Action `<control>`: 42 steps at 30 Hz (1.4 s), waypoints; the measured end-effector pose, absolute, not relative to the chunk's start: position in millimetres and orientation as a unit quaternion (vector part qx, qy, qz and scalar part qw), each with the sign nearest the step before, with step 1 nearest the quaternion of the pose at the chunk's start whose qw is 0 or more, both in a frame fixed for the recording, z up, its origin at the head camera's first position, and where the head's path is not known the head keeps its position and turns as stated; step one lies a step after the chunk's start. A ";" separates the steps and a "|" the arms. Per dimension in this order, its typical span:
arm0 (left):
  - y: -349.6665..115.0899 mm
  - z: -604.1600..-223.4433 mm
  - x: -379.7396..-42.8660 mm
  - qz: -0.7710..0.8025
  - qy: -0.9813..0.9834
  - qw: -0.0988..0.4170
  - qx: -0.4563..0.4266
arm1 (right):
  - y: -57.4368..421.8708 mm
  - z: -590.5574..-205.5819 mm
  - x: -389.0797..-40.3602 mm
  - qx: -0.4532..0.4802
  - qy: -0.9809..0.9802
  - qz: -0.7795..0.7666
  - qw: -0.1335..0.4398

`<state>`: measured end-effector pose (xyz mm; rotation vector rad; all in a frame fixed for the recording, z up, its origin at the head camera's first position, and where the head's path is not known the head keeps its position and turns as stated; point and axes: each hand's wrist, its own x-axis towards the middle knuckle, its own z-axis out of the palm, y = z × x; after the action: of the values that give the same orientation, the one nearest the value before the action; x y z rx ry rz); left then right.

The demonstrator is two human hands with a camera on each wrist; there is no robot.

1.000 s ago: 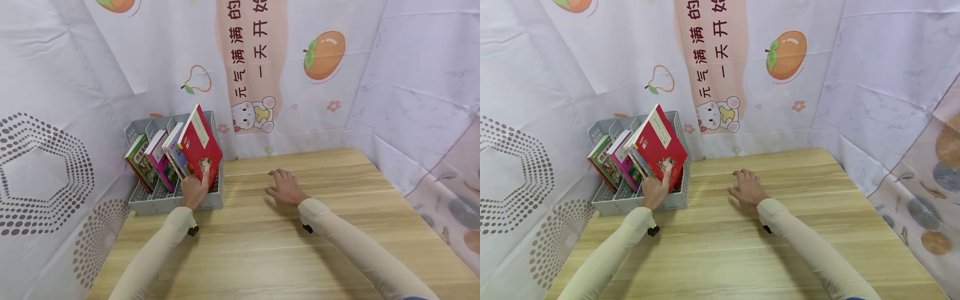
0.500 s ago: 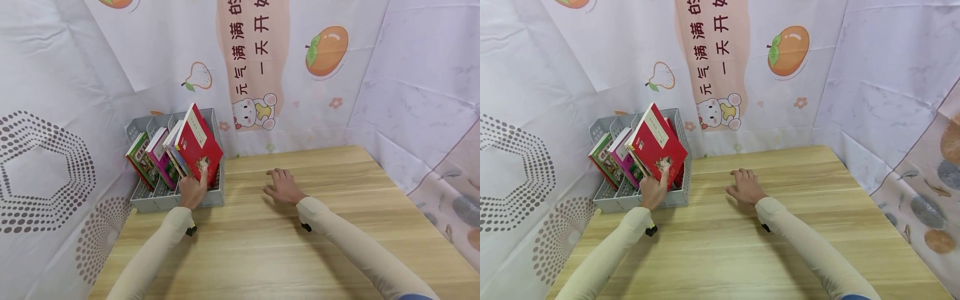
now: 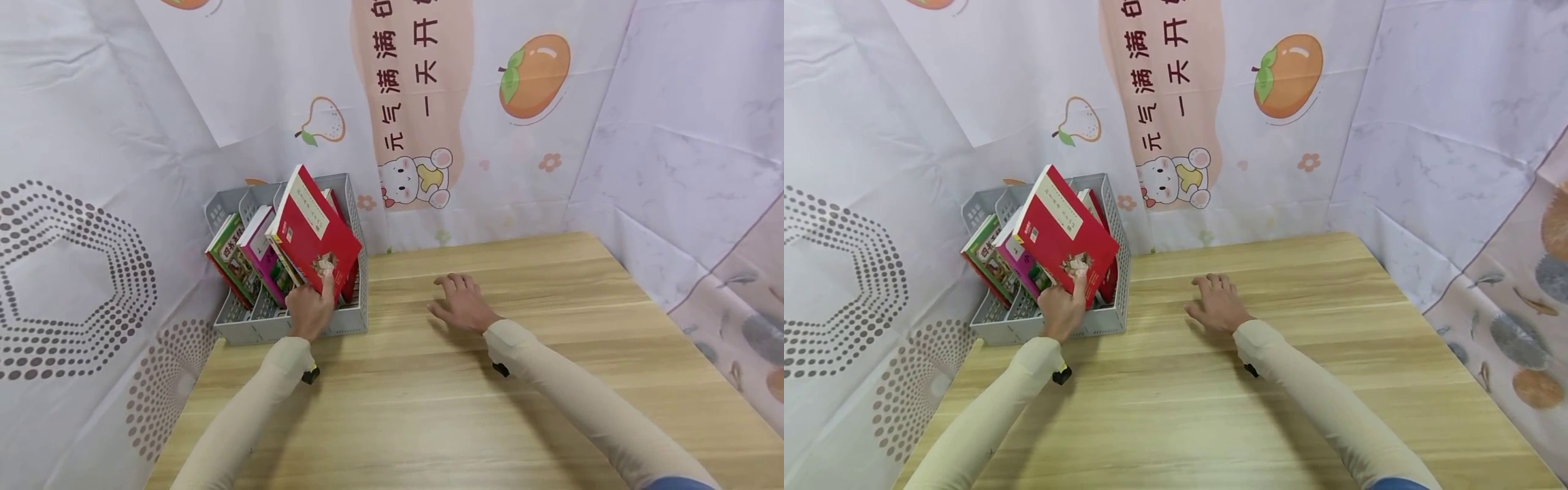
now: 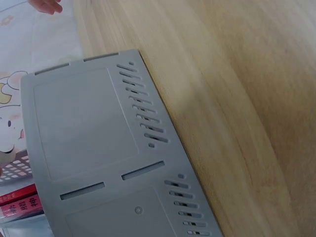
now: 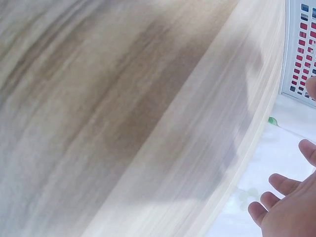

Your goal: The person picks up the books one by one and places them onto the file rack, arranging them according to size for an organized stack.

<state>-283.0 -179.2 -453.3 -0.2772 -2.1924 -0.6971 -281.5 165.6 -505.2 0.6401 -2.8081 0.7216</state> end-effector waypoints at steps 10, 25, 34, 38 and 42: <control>-179.0 -450.2 -278.4 -0.272 -0.873 0.395 -0.086 | 165.6 -505.3 -281.4 0.219 -0.942 0.239 0.084; -179.0 -455.2 -291.8 -0.275 -0.891 0.346 -0.102 | 154.6 -505.8 -281.6 0.231 -0.942 0.231 0.075; -162.4 -448.5 -314.2 -0.289 -0.928 0.227 -0.055 | 150.1 -503.3 -276.5 0.231 -0.940 0.240 0.075; -157.7 -447.4 -321.8 -0.312 -0.939 0.143 -0.024 | 151.0 -505.6 -274.8 0.236 -0.937 0.247 0.070; -153.9 -448.7 -324.2 -0.318 -0.946 0.063 0.014 | 152.2 -508.4 -275.2 0.239 -0.938 0.245 0.060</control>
<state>-324.2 -153.9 -448.7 0.0425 -2.8575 -0.9607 -275.2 152.2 -508.4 0.7226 -2.8391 0.7406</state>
